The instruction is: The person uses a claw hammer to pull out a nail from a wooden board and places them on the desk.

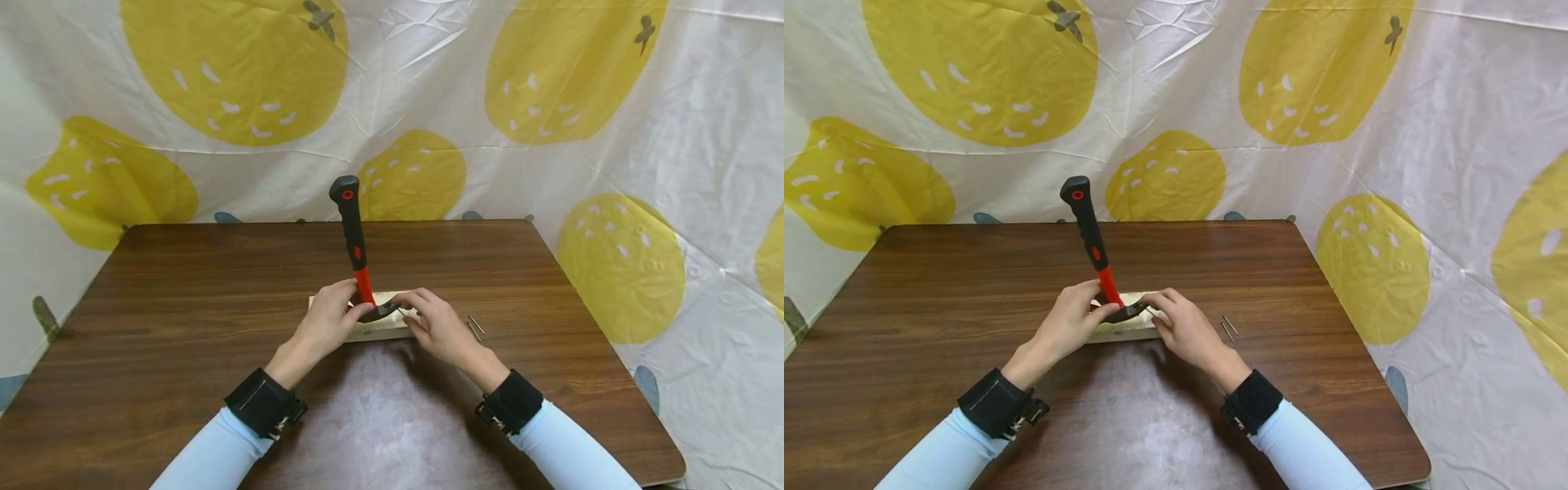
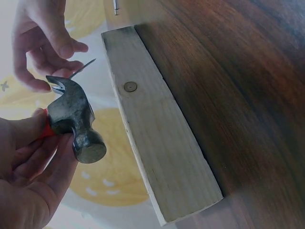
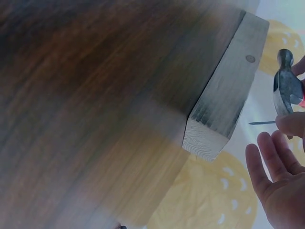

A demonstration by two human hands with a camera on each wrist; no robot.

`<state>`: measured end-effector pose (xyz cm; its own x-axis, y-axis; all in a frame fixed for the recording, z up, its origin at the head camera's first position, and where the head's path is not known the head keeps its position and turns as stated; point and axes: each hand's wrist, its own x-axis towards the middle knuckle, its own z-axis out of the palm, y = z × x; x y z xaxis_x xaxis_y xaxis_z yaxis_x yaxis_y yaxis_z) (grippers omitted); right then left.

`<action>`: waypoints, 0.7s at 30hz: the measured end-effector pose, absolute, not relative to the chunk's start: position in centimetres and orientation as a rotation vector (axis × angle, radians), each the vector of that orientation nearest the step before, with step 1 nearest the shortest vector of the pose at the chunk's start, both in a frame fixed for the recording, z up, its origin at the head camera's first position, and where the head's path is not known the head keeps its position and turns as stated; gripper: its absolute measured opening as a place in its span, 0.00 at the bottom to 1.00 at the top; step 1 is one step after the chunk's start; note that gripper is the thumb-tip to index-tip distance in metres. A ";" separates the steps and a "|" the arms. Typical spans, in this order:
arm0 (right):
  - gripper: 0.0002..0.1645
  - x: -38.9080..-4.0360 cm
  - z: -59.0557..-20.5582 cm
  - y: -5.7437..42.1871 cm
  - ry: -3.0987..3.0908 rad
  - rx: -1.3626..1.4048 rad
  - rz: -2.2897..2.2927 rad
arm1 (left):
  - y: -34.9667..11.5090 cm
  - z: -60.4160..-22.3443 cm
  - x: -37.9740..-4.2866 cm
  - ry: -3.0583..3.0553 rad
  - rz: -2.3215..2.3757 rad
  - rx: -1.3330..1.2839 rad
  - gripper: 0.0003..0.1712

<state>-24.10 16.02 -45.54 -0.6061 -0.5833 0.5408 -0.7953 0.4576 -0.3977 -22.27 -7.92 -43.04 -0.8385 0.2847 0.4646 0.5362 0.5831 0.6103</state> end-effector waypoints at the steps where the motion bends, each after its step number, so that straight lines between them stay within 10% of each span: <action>1: 0.25 -24.1 -45.6 16.0 -2.385 1.178 0.906 | -7.9 -43.1 -22.3 -2.500 -1.123 -0.672 0.07; 21: 0.20 -24.4 -46.2 15.8 -2.376 1.213 0.941 | -7.6 -42.9 -21.9 -2.516 -1.179 -0.707 0.06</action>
<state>-24.40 15.79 -46.21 -0.5927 -0.6001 0.5372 -0.8052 0.4252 -0.4135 -21.91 -7.60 -42.95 -0.8431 0.3131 0.4373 0.5364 0.5489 0.6411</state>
